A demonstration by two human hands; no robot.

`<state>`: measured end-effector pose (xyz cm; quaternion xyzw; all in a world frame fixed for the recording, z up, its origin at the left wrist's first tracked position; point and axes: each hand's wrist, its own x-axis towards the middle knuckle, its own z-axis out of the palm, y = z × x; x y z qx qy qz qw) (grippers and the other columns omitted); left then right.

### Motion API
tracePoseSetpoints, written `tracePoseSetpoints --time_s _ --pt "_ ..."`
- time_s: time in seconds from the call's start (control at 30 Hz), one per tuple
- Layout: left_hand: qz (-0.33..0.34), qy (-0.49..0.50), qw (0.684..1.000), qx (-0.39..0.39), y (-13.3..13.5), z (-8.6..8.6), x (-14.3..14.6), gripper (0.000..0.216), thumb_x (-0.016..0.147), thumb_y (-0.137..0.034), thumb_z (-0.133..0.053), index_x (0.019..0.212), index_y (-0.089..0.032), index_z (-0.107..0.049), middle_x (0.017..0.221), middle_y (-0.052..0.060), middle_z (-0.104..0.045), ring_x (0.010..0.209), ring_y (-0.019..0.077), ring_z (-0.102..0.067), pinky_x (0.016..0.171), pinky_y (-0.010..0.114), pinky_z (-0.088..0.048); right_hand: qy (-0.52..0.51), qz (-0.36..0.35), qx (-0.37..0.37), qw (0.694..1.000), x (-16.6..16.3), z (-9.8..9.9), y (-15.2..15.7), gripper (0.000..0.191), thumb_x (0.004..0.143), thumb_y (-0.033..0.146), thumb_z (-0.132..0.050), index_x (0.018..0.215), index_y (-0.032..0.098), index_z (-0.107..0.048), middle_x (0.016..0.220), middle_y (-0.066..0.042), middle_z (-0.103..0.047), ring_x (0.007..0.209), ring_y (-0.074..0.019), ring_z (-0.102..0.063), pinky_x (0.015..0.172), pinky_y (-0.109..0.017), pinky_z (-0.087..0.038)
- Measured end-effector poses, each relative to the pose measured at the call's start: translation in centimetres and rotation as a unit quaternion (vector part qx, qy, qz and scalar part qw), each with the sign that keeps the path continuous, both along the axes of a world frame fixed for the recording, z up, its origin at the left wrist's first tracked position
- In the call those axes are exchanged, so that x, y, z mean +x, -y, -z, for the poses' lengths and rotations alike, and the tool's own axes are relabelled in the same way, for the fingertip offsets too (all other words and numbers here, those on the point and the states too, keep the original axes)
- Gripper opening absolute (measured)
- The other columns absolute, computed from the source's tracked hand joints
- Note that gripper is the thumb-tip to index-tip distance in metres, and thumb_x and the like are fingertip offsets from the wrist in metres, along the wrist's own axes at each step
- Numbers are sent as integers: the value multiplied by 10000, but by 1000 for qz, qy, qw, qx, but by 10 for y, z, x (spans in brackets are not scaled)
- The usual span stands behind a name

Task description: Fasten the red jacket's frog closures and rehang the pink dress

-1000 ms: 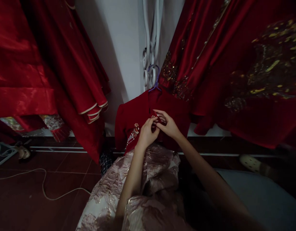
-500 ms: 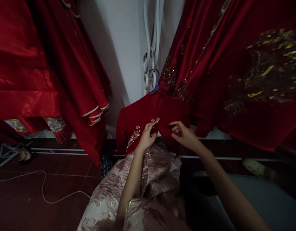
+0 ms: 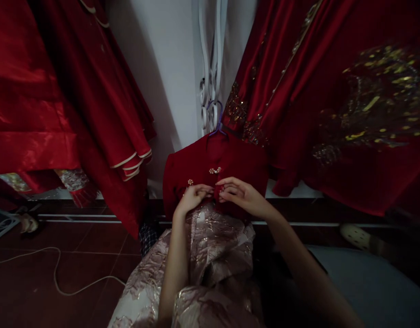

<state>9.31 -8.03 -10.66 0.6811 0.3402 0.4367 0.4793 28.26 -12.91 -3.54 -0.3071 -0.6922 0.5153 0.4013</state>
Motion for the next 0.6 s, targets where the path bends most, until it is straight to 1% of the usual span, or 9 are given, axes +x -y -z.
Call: tracePoseSetpoints --time_s 0.03,0.1,0.17,0.2,0.23,0.27,0.33,0.47,0.6 --pt "-35 7 999 -5 2 -4 -10 235 770 -220 -499 922 -102 -634 948 104 -672 858 171 -630 802 312 -495 3 11 0 1000 2 1 -1 324 756 316 -611 1034 187 -505 914 -32 -565 766 -105 -597 748 -289 -522" --pt "-140 19 990 11 3 -8 -28 200 758 -248 -527 860 -113 -633 896 90 -672 798 149 -629 724 268 -505 15 31 7 999 4 3 -3 332 746 337 -620 1014 185 -496 852 -19 -564 692 -97 -594 680 -277 -533" --pt "-233 16 972 36 1 -5 -41 190 743 -264 -554 852 -128 -631 879 76 -668 781 137 -620 680 241 -501 34 49 22 998 2 8 -5 372 719 350 -647 1004 188 -471 787 0 -561 640 -94 -584 627 -263 -530" --pt "-257 9 965 42 0 -2 -45 188 740 -265 -559 854 -134 -632 875 72 -667 776 133 -617 673 237 -499 45 60 31 997 0 11 -5 393 705 356 -661 999 190 -459 763 7 -560 624 -94 -580 604 -255 -524" --pt "-264 1 963 45 -2 2 -48 183 738 -255 -558 854 -136 -633 872 71 -668 773 131 -617 678 239 -499 55 73 41 995 -2 15 -7 409 691 361 -673 991 192 -452 749 10 -559 614 -94 -575 583 -246 -516" --pt "-257 -7 965 44 -3 5 -50 174 738 -236 -552 852 -134 -635 868 73 -670 772 130 -618 693 245 -499 66 85 53 993 -6 20 -8 416 680 364 -682 981 193 -451 744 11 -560 608 -94 -570 566 -237 -506" --pt "-227 -13 973 39 -5 9 -50 169 732 -185 -532 850 -127 -639 868 80 -676 779 129 -625 732 259 -498 88 98 77 988 -14 29 -13 404 674 358 -686 965 191 -461 738 9 -565 611 -94 -566 557 -227 -491" --pt "-182 -7 983 36 -5 9 -43 218 707 -112 -504 871 -119 -648 899 93 -682 827 138 -634 772 271 -494 134 115 126 976 -33 45 -32 339 689 310 -668 947 186 -485 720 8 -588 640 -104 -587 587 -229 -484" --pt "-174 -32 983 42 -5 9 -39 274 687 -98 -517 918 -128 -663 919 83 -687 825 140 -633 793 277 -488 156 145 159 964 -49 55 -51 295 703 266 -647 934 183 -484 692 15 -595 631 -105 -592 610 -229 -478"
